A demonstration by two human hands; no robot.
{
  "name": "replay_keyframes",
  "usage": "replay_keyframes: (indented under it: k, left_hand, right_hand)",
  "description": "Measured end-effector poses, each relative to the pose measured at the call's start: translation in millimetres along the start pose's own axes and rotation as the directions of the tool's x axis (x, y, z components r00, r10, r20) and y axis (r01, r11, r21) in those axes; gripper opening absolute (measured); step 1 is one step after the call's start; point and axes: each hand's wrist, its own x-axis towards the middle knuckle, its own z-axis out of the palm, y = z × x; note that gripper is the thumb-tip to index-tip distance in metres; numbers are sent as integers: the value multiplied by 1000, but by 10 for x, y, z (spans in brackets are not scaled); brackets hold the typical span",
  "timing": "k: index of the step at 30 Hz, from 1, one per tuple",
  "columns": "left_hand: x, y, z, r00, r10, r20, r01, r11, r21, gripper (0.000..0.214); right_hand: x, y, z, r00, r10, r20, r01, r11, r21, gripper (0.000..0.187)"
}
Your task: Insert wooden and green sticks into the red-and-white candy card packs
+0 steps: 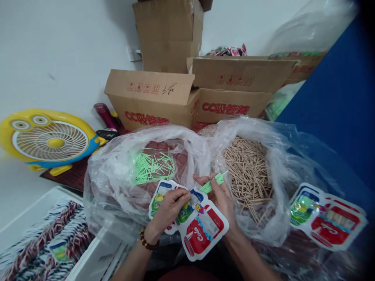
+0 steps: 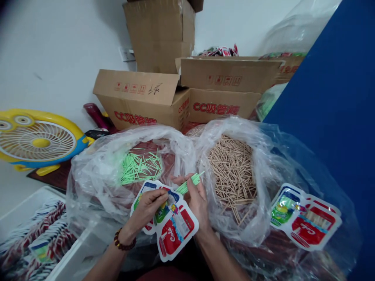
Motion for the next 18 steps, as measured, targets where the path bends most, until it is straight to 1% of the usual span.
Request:
replay_keyframes:
  k: [3, 6, 7, 9, 11, 12, 13, 15, 16, 17, 18]
  left_hand:
    - [16, 13, 25, 1000, -13, 0, 13, 999, -37, 31]
    - [35, -12, 36, 999, -33, 11, 34, 991, -127, 30]
    - [41, -24, 36, 999, -39, 15, 40, 986, -162, 29]
    - [54, -43, 34, 999, -46, 17, 49, 976, -213, 29]
    - [69, -47, 34, 999, -52, 11, 53, 970, -236, 28]
    - [78, -42, 35, 999, -54, 8, 54, 969, -243, 28]
    - [87, -32, 39, 999, -54, 3, 53, 967, -248, 28]
    - [104, -5, 49, 999, -49, 4, 48, 967, -252, 29]
    - [111, 10, 55, 999, -47, 11, 48, 967, -251, 30]
    - [117, 22, 61, 999, -47, 18, 50, 967, -251, 30]
    - [121, 29, 67, 999, -49, 19, 52, 966, -254, 31]
  right_hand:
    - [-6, -12, -21, 997, 53, 56, -46, 992, -119, 28]
    - [13, -75, -20, 978, 103, 179, -73, 983, -168, 28]
    - [26, -104, -28, 971, 98, 219, -61, 984, -170, 28]
    - [57, -174, -63, 961, 40, 273, 10, 984, -180, 30]
    - [88, -254, -118, 943, -18, 331, 114, 956, -272, 33]
    - [100, -298, -150, 924, -17, 381, 167, 916, -364, 36]
    - [111, -342, -182, 900, 12, 436, 215, 857, -468, 38]
    - [126, -429, -242, 850, 126, 511, 278, 718, -639, 44]
    - [133, -470, -268, 832, 171, 527, 296, 667, -684, 46]
    - [138, -508, -293, 824, 191, 533, 308, 639, -705, 47]
    - [143, -541, -317, 827, 185, 530, 313, 633, -709, 47]
